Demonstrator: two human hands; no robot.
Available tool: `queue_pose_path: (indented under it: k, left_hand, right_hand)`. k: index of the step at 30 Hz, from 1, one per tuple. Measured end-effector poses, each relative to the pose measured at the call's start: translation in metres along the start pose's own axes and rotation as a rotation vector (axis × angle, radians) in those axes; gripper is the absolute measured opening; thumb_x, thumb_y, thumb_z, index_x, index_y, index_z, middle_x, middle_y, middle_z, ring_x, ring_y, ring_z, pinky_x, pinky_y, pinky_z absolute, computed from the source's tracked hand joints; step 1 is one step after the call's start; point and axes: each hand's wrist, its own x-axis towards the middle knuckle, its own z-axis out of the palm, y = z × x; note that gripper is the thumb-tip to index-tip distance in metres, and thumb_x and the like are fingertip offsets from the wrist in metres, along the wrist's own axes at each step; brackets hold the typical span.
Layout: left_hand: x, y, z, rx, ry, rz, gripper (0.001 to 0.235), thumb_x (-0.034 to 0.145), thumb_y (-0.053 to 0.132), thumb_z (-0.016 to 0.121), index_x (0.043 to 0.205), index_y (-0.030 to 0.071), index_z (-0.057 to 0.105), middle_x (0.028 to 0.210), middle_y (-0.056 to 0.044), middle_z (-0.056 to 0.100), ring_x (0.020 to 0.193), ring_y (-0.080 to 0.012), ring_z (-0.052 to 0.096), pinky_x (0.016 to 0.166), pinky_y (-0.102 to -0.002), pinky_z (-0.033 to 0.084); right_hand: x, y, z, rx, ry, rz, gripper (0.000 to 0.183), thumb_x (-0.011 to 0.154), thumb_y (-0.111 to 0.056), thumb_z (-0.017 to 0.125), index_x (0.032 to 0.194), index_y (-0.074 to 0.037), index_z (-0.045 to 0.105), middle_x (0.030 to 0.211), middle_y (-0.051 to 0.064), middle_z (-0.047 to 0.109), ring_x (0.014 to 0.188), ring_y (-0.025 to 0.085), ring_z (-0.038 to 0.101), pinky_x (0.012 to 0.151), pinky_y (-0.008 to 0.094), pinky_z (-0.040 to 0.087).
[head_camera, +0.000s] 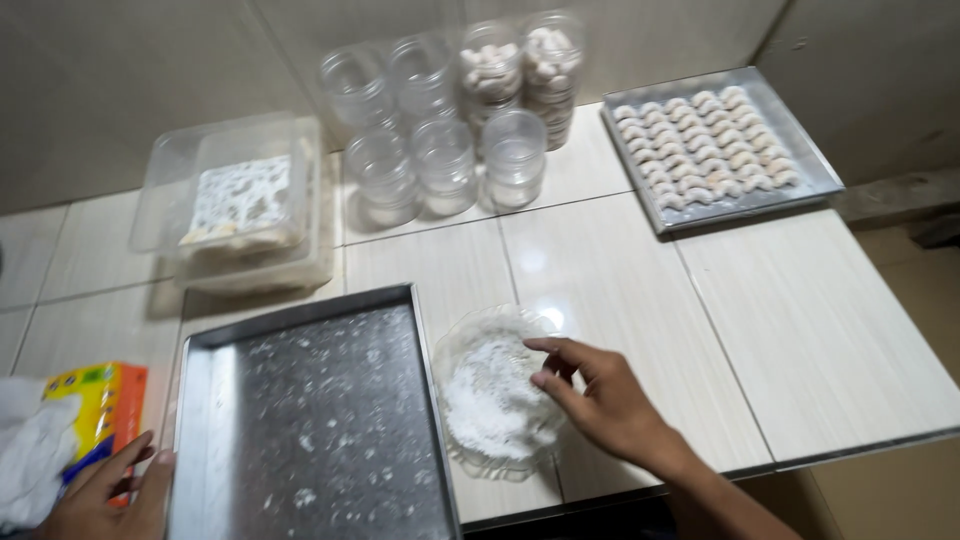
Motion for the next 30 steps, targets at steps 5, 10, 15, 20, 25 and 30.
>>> queue_pose_path:
  k: [5, 10, 15, 20, 25, 30]
  left_hand:
    - [-0.007, -0.013, -0.001, -0.030, -0.119, -0.121, 0.033, 0.097, 0.032, 0.073, 0.127, 0.018, 0.080, 0.110, -0.003, 0.078, 0.088, -0.0164, 0.069, 0.082, -0.030, 0.051]
    - [-0.007, -0.003, -0.003, -0.009, -0.267, -0.223, 0.039, 0.097, 0.037, 0.066, 0.127, 0.014, 0.078, 0.112, -0.006, 0.079, 0.097, -0.0220, 0.071, 0.089, -0.034, 0.051]
    - [-0.007, 0.002, -0.005, -0.019, -0.299, -0.211, 0.039, 0.099, 0.034, 0.061, 0.124, 0.008, 0.077, 0.121, -0.005, 0.077, 0.111, -0.0261, 0.069, 0.094, -0.039, 0.051]
    - [-0.005, 0.001, -0.012, -0.150, -0.310, -0.162, 0.034, 0.101, 0.030, 0.059, 0.112, 0.005, 0.080, 0.108, -0.004, 0.078, 0.098, -0.0163, 0.069, 0.086, -0.030, 0.048]
    - [-0.007, 0.008, -0.020, -0.291, -0.317, -0.167, 0.032, 0.101, 0.025, 0.059, 0.114, 0.006, 0.081, 0.107, -0.006, 0.079, 0.099, -0.0146, 0.070, 0.086, -0.028, 0.049]
    - [-0.008, 0.014, -0.026, -0.380, -0.318, -0.257, 0.033, 0.099, 0.023, 0.063, 0.120, 0.004, 0.079, 0.108, -0.005, 0.078, 0.099, -0.0130, 0.067, 0.085, -0.026, 0.049]
  right_hand:
    - [-0.011, -0.017, 0.053, 0.049, -0.146, 0.123, 0.054, 0.093, -0.028, 0.067, 0.145, -0.015, 0.057, 0.070, -0.001, 0.066, 0.062, 0.011, 0.058, 0.066, 0.027, 0.051]
    - [-0.018, -0.026, 0.083, 0.020, -0.153, 0.106, 0.059, 0.095, -0.028, 0.065, 0.151, -0.015, 0.050, 0.062, -0.003, 0.058, 0.057, 0.009, 0.051, 0.060, 0.027, 0.047]
    - [-0.021, -0.035, 0.096, 0.001, -0.145, 0.124, 0.057, 0.093, -0.024, 0.071, 0.147, -0.017, 0.057, 0.061, -0.003, 0.051, 0.055, 0.009, 0.045, 0.055, 0.026, 0.043]
    - [-0.023, -0.034, 0.109, 0.069, -0.080, 0.084, 0.052, 0.090, -0.015, 0.072, 0.141, -0.015, 0.062, 0.060, -0.004, 0.052, 0.053, 0.006, 0.045, 0.054, 0.025, 0.042]
    - [-0.021, -0.040, 0.115, 0.122, -0.064, 0.195, 0.061, 0.090, -0.014, 0.072, 0.149, -0.018, 0.056, 0.072, -0.004, 0.058, 0.060, 0.007, 0.052, 0.058, 0.023, 0.046]
    - [-0.018, -0.044, 0.115, 0.151, -0.044, 0.233, 0.055, 0.091, -0.012, 0.069, 0.145, -0.017, 0.060, 0.073, -0.003, 0.057, 0.063, 0.008, 0.051, 0.061, 0.023, 0.045]
